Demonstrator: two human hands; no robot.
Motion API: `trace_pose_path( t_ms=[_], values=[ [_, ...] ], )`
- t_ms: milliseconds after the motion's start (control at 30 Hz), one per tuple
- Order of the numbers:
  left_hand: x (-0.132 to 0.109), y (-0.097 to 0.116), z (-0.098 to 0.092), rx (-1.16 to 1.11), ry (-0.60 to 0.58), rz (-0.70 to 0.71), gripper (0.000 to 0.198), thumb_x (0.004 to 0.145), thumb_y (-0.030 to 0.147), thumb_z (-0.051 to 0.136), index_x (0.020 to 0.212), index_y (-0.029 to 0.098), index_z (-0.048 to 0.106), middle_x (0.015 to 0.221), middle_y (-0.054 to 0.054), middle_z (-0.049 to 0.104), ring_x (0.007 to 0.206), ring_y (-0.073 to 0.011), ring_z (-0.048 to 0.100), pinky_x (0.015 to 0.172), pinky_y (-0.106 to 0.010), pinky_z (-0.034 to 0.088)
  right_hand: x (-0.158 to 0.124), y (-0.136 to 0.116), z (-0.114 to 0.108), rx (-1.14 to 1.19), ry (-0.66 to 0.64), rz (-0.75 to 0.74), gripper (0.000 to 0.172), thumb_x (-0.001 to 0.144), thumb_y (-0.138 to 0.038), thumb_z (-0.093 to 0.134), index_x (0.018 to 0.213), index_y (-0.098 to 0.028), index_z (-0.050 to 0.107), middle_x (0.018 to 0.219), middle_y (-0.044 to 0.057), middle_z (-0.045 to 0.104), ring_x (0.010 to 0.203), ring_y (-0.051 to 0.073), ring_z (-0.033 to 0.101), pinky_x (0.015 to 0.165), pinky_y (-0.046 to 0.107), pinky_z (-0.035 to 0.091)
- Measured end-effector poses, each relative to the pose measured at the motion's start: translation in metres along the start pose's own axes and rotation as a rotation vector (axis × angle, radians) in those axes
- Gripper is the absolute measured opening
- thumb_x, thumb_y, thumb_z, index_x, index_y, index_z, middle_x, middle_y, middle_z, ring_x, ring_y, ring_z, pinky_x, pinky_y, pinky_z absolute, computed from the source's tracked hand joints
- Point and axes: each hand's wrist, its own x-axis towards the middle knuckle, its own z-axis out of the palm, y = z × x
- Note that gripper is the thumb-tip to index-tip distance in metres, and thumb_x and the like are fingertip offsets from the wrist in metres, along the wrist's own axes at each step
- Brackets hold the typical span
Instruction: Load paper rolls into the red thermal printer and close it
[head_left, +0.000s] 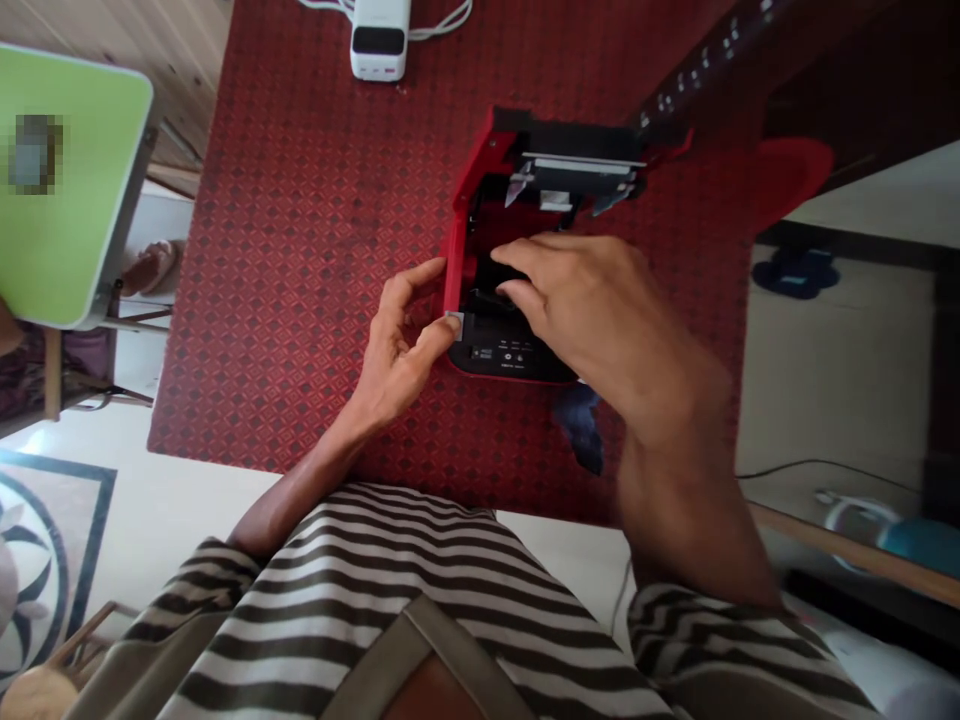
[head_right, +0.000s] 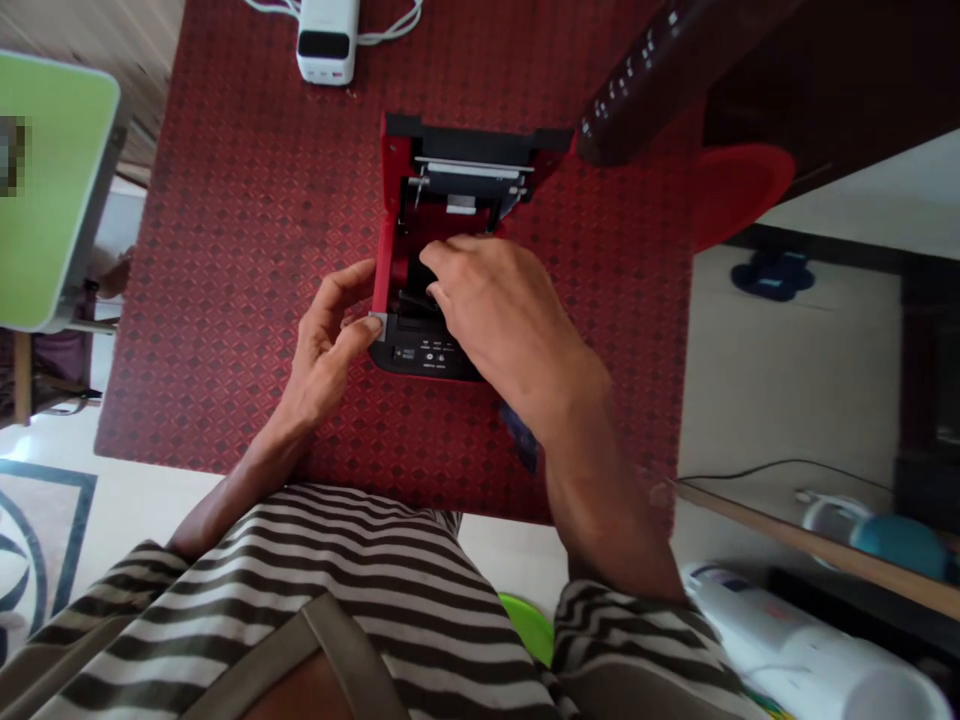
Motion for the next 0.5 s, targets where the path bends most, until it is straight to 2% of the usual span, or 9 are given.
trace_pose_path(
  t_ms=[133,233,367,500],
  values=[
    [-0.002,0.004,0.002,-0.009,-0.001,-0.018,0.058,0.118,0.062,0.087,0.169,0.035,0.077,0.172,-0.013,0.080,0.167,-0.0409,0.073,0.146,-0.066,0.059,0.016,0.010,0.011,-0.012,-0.041,-0.017,0.018,0.119,-0.030,0.070,0.113,-0.029,0.087,0.114,0.012,0.091,0.112,0.039,0.089,0.115,0.061,0.072],
    [-0.003,0.005,0.004,-0.010,0.003,-0.035,0.058,0.117,0.062,0.087,0.167,0.035,0.077,0.171,-0.013,0.080,0.167,-0.0422,0.072,0.148,-0.068,0.056,0.024,0.019,0.011,0.035,-0.105,-0.047,0.011,0.116,-0.032,0.076,0.118,-0.029,0.087,0.118,0.013,0.091,0.117,0.041,0.088,0.117,0.063,0.072],
    [-0.004,0.006,0.004,-0.021,0.003,-0.047,0.058,0.116,0.062,0.087,0.167,0.036,0.077,0.172,-0.013,0.080,0.166,-0.0422,0.072,0.147,-0.068,0.057,0.028,0.025,0.010,0.056,-0.112,-0.077,0.010,0.116,-0.037,0.079,0.115,-0.030,0.085,0.115,0.012,0.090,0.120,0.041,0.087,0.118,0.063,0.072],
    [-0.004,0.007,0.005,-0.013,0.010,-0.046,0.058,0.116,0.062,0.087,0.166,0.035,0.077,0.170,-0.013,0.081,0.166,-0.0420,0.072,0.148,-0.069,0.056,0.027,0.020,0.015,-0.050,-0.124,-0.063,0.008,0.110,-0.027,0.079,0.116,-0.028,0.084,0.119,0.013,0.090,0.121,0.042,0.088,0.118,0.063,0.071]
  ],
)
